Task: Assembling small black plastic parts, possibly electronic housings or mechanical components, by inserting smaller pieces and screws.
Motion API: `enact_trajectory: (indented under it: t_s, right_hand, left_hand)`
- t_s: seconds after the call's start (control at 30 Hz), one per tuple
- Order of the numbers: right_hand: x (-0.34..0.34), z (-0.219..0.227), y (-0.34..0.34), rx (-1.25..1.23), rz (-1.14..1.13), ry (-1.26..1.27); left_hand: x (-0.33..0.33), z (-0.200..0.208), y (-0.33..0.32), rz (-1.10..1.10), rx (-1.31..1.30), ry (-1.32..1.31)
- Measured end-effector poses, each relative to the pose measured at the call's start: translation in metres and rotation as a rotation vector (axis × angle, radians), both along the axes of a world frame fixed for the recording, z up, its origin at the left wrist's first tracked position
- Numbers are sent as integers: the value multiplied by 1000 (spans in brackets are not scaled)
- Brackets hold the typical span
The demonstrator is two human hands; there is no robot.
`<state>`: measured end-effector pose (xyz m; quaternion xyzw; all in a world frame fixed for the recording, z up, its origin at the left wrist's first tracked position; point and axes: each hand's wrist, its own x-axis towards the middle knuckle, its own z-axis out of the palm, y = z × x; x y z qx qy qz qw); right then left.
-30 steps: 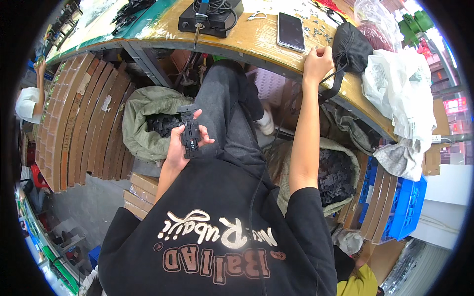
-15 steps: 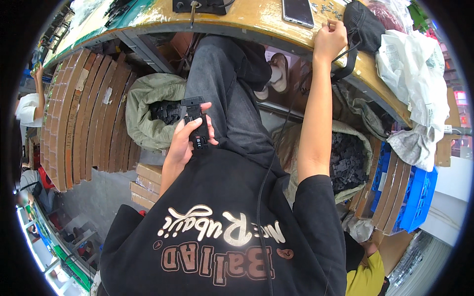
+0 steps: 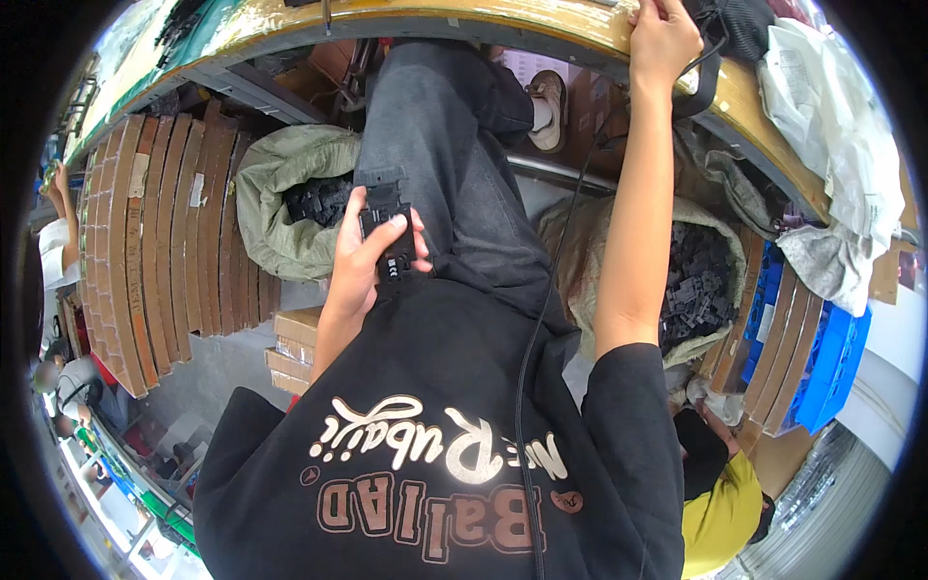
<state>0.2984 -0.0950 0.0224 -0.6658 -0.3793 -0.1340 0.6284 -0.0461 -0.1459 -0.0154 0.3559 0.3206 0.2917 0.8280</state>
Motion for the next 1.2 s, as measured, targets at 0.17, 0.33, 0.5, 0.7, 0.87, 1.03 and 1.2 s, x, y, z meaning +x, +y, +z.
enact_trajectory:
  t_s: [0.17, 0.33, 0.5, 0.7, 0.87, 1.03, 1.2]
  right_hand:
    - [2, -8, -13, 117, 197, 32]
    - [-83, -13, -52, 112, 342, 395]
    - [-141, -22, -88, -14, 666, 1005]
    - [-146, -20, -85, 98, 764, 1107]
    - [-137, -20, -81, 96, 760, 1141]
    - [-132, -20, -78, 85, 813, 1209]
    - [-132, -18, -69, 94, 817, 1247]
  left_hand:
    - [25, -1, 14, 63, -86, -97]
    - [44, 10, 31, 87, -191, -147]
    - [78, 19, 37, 287, -175, -384]
    - [102, 22, 36, 360, -40, -386]
    - [110, 26, 34, 346, 101, -441]
    - [116, 26, 37, 376, 230, -412]
    - [118, 23, 43, 412, 295, -438]
